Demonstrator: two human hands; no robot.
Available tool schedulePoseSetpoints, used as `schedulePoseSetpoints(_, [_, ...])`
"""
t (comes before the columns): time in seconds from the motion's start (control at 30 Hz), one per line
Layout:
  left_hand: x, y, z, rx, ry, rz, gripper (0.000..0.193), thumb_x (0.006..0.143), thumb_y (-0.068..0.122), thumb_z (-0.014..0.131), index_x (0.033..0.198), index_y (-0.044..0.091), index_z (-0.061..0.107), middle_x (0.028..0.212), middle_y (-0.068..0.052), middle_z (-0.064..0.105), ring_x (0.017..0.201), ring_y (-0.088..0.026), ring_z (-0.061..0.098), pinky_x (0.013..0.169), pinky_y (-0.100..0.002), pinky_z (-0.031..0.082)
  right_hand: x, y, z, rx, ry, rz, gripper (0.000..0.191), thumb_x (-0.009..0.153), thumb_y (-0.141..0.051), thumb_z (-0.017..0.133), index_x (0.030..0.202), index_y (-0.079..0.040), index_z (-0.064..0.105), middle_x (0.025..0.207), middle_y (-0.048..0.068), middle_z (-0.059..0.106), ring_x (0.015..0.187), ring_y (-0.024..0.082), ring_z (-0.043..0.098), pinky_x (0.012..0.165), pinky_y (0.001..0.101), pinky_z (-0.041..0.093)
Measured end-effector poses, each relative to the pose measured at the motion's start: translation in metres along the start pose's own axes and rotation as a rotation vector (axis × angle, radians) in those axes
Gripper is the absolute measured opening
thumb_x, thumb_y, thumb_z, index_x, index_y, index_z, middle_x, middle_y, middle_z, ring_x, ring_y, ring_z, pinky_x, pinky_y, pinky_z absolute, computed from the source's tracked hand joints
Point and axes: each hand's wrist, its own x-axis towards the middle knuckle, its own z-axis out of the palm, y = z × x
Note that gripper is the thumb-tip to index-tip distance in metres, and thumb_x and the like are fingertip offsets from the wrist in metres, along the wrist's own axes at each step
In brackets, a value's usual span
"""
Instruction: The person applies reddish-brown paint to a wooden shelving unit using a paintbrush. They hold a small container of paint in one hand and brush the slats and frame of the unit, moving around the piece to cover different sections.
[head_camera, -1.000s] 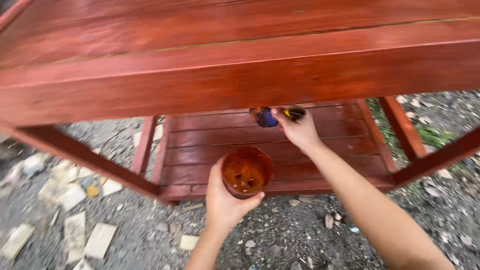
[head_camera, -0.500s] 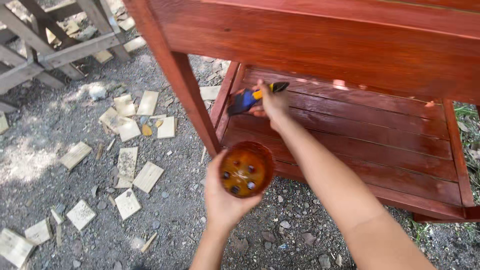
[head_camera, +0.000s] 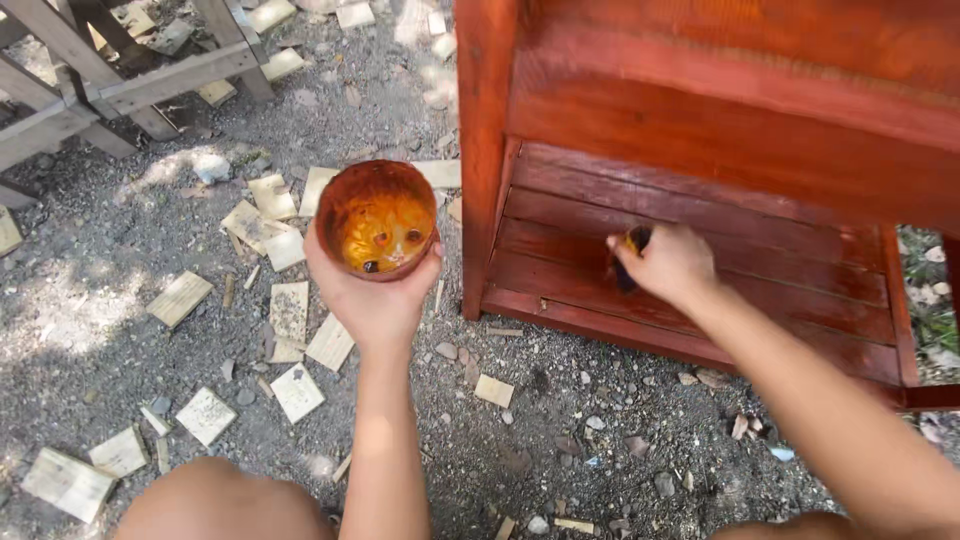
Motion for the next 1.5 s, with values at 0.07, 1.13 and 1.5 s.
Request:
schedulePoseSetpoints(0.07, [0.019,0.008,0.007,0.110,-0.035,-0.041,0.099,0.063,0.017,0.100,0.144,-0.001,0.046,0.135,-0.016,0.059,0.128,-0.028,0.061,0.113,-0.039,0.049,-0.017,-0.021,-0.012,-0.003,-0.132,0.083,0.064,0.095,-0.074,0.055,0.086,-0.015,0.080,0.073,0.016,0.073,0.075,0.035,0.074,0.069,0.0480,0.061])
schedulePoseSetpoints(1.13, [0.372,0.258,-0.111,0.183,-0.296,-0.370,0.097,0.053,0.013,0.094,0.139,0.005,0.050,0.131,-0.017,0.063,0.123,-0.037,0.062,0.105,-0.043,0.051,-0.033,-0.422,-0.412,0.621,0.338,-0.036,0.025,0.097,-0.022,0.071,0.120,-0.013,0.073,0.112,0.012,0.076,0.102,0.031,0.075,0.083,0.0397,0.059])
schedulePoseSetpoints(1.5, [0.390,0.158,-0.025,0.152,-0.552,-0.381,0.105,0.051,0.018,0.097,0.142,0.005,0.047,0.137,-0.018,0.060,0.128,-0.038,0.059,0.106,-0.043,0.048,0.053,-0.389,-0.332,0.137,0.080,0.029,0.045,0.092,-0.044,0.068,0.129,-0.019,0.068,0.112,0.015,0.075,0.077,0.033,0.074,0.060,0.0438,0.060])
